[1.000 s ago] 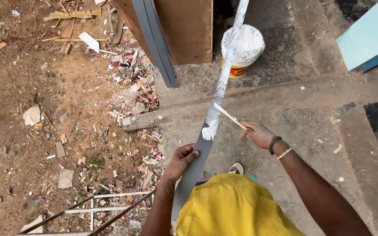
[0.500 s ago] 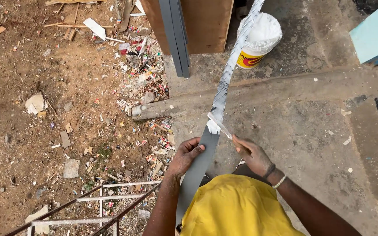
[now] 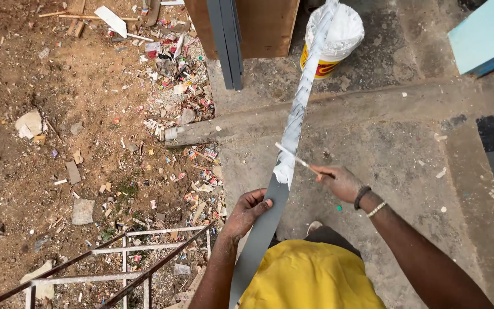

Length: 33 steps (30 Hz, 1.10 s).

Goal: Applying white adhesive or sealant to a long grey plastic or metal strip using a small wooden stick as an applicator.

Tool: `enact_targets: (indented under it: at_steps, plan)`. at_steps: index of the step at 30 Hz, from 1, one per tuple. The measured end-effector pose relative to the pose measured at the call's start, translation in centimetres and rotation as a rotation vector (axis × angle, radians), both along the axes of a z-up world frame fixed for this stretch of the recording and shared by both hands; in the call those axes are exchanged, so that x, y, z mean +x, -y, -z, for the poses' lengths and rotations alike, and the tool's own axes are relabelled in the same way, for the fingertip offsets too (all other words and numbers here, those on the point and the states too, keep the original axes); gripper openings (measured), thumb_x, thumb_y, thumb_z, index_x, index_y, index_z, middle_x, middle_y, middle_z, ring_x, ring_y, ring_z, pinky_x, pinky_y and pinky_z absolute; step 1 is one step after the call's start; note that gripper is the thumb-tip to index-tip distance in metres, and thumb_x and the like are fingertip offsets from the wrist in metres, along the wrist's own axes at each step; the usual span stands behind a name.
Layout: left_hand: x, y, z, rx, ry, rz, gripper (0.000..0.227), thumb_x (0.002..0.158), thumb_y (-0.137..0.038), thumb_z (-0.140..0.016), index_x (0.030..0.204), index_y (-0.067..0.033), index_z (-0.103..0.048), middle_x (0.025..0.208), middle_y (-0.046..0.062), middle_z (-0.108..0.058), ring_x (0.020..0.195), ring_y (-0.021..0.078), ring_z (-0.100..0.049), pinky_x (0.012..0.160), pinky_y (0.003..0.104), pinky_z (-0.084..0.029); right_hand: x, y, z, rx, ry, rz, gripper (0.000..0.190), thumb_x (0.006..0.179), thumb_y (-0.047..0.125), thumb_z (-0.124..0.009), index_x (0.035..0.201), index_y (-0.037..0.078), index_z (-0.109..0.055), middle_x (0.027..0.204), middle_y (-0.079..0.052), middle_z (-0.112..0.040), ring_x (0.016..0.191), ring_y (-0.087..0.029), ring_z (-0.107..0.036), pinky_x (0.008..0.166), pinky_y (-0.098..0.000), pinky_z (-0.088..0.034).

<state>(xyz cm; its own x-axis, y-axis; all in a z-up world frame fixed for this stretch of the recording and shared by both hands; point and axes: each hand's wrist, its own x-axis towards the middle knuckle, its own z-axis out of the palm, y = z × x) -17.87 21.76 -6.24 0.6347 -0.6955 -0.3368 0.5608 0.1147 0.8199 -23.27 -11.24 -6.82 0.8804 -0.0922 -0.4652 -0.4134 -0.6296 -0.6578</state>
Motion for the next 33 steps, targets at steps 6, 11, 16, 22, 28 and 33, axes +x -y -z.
enact_targets:
  at_steps: [6, 11, 16, 22, 28, 33]
  plan:
    - [-3.4, 2.0, -1.1, 0.095, -0.021, -0.015, 0.04, 0.095, -0.018, -0.069, 0.131, -0.002, -0.067, 0.105, 0.001, -0.075, 0.085, 0.0078, -0.067, 0.078, 0.027, -0.057, -5.5, -2.9, -2.4, 0.285, -0.093, -0.13, 0.046, 0.1, 0.027, -0.058, 0.145, 0.02, -0.057, 0.123, -0.005, -0.075, 0.108, -0.014, -0.071, 0.095, -0.0325, -0.058]
    - [-5.6, 3.5, -0.7, 0.003, -0.089, -0.078, 0.039, 0.097, -0.016, -0.069, 0.133, 0.0001, -0.066, 0.101, 0.003, -0.073, 0.079, 0.009, -0.066, 0.071, 0.027, -0.056, -13.4, -3.2, -1.8, 0.339, 0.272, -0.019, 0.048, 0.101, 0.022, -0.061, 0.148, 0.012, -0.057, 0.114, -0.008, -0.07, 0.099, -0.017, -0.067, 0.09, -0.0307, -0.057]
    - [-8.9, 4.4, -0.6, 0.093, -0.106, -0.161, 0.04, 0.093, -0.014, -0.067, 0.131, -0.0017, -0.067, 0.1, 0.003, -0.075, 0.079, 0.009, -0.068, 0.072, 0.026, -0.058, -20.6, 0.5, -0.9, 0.308, 0.262, -0.039, 0.051, 0.099, 0.034, -0.056, 0.146, 0.013, -0.058, 0.118, -0.007, -0.071, 0.104, -0.016, -0.068, 0.091, -0.0297, -0.058]
    - [-15.7, 5.7, 0.8, 0.257, -0.059, -0.097, 0.033, 0.098, -0.022, -0.069, 0.121, 0.0023, -0.069, 0.096, 0.004, -0.074, 0.078, 0.0098, -0.068, 0.069, 0.028, -0.058, -14.5, 7.5, 2.3, 0.076, 0.163, -0.041, 0.06, 0.098, 0.051, -0.049, 0.147, 0.018, -0.056, 0.119, -0.008, -0.072, 0.098, -0.017, -0.071, 0.083, -0.0321, -0.059]
    - [-19.9, 6.8, 1.5, 0.288, -0.054, -0.084, 0.035, 0.096, -0.024, -0.071, 0.122, -0.0003, -0.071, 0.096, 0.001, -0.074, 0.078, 0.0079, -0.066, 0.069, 0.027, -0.056, -13.6, 8.2, 6.1, 0.106, -0.032, -0.096, 0.046, 0.102, 0.024, -0.051, 0.147, 0.018, -0.058, 0.109, -0.005, -0.074, 0.085, -0.015, -0.064, 0.08, -0.036, -0.056]
    - [-21.3, 6.9, 1.6, 0.332, -0.047, -0.102, 0.036, 0.096, -0.026, -0.071, 0.122, -0.0013, -0.071, 0.093, 0.002, -0.074, 0.075, 0.0087, -0.066, 0.067, 0.026, -0.055, -16.6, 5.5, 1.7, 0.15, -0.099, -0.177, 0.046, 0.102, 0.018, -0.05, 0.147, 0.02, -0.06, 0.1, -0.004, -0.072, 0.077, -0.012, -0.061, 0.075, -0.0312, -0.055]
